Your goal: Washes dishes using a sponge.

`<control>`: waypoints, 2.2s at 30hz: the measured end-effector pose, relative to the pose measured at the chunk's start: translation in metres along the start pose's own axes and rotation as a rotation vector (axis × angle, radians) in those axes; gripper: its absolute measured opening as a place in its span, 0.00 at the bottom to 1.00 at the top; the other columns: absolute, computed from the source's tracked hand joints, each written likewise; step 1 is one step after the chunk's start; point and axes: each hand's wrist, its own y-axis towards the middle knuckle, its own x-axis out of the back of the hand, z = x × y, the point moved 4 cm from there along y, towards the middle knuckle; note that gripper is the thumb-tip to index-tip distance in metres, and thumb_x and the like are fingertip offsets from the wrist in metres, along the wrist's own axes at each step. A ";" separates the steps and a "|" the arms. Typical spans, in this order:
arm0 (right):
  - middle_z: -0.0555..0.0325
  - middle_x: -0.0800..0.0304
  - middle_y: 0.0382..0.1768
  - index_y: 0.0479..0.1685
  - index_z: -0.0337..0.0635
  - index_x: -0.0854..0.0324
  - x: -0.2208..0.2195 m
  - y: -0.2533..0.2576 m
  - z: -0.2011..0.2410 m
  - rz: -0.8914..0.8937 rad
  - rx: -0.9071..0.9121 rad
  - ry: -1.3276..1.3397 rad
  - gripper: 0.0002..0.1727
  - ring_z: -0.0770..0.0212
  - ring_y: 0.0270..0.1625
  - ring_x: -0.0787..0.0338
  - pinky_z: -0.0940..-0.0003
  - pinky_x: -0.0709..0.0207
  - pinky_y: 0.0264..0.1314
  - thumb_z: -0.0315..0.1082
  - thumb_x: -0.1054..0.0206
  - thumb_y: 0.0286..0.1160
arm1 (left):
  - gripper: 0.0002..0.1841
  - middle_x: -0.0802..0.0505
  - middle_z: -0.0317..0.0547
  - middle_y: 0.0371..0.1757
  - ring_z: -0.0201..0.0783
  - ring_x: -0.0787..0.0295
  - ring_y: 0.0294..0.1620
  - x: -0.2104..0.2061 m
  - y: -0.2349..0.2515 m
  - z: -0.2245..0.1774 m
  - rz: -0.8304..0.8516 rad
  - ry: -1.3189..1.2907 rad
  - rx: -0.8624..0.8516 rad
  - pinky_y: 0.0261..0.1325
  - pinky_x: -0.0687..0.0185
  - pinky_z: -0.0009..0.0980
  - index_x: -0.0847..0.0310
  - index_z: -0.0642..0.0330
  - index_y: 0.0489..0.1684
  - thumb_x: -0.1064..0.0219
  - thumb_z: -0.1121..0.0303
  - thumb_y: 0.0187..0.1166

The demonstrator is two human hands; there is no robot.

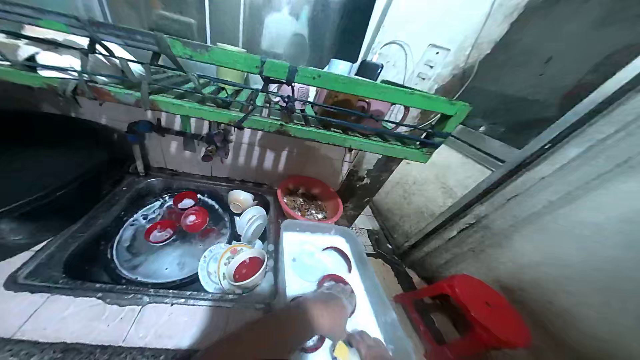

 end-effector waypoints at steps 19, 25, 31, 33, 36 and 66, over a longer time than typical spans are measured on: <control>0.47 0.12 0.56 0.76 0.32 0.31 0.079 0.005 -0.011 -0.758 -0.101 1.309 0.23 0.63 0.53 0.11 0.62 0.15 0.57 0.36 0.46 0.89 | 0.14 0.08 0.59 0.56 0.38 0.12 0.60 0.012 -0.054 -0.047 -0.559 -1.041 -0.105 0.70 0.20 0.34 0.16 0.77 0.58 0.40 0.76 0.82; 0.35 0.13 0.61 0.74 0.18 0.32 0.080 -0.017 0.063 -0.913 0.204 0.858 0.43 0.54 0.63 0.11 0.58 0.18 0.70 0.33 0.20 0.57 | 0.13 0.08 0.63 0.49 0.43 0.10 0.54 0.041 -0.085 -0.015 -0.628 -0.701 -0.081 0.64 0.18 0.38 0.16 0.80 0.51 0.37 0.80 0.74; 0.53 0.14 0.52 0.78 0.30 0.38 0.074 0.000 0.035 -0.892 0.064 1.409 0.27 0.71 0.47 0.11 0.69 0.12 0.49 0.30 0.41 0.82 | 0.15 0.07 0.48 0.53 0.32 0.11 0.56 0.033 -0.080 -0.007 -0.791 -1.267 -0.126 0.65 0.15 0.34 0.19 0.73 0.60 0.40 0.73 0.81; 0.42 0.17 0.64 0.81 0.22 0.42 0.068 -0.001 0.047 -1.073 0.184 1.281 0.40 0.67 0.60 0.13 0.68 0.15 0.64 0.28 0.31 0.68 | 0.15 0.07 0.49 0.51 0.38 0.10 0.55 0.029 -0.070 0.004 -0.917 -1.456 -0.114 0.63 0.14 0.41 0.16 0.68 0.56 0.43 0.69 0.82; 0.49 0.15 0.61 0.80 0.27 0.39 0.065 0.008 0.035 -1.044 0.171 1.319 0.32 0.69 0.57 0.12 0.69 0.14 0.59 0.34 0.38 0.79 | 0.15 0.07 0.46 0.49 0.37 0.10 0.54 0.027 -0.072 0.002 -0.885 -1.407 -0.107 0.63 0.14 0.40 0.13 0.66 0.51 0.45 0.68 0.83; 0.51 0.08 0.48 0.63 0.24 0.24 0.103 -0.031 0.049 -0.976 0.336 1.074 0.28 0.66 0.48 0.07 0.68 0.11 0.53 0.27 0.26 0.62 | 0.26 0.23 0.51 0.81 0.40 0.26 0.79 0.051 -0.073 -0.012 -0.655 -1.473 0.239 0.77 0.25 0.42 0.34 0.60 0.85 0.63 0.57 0.97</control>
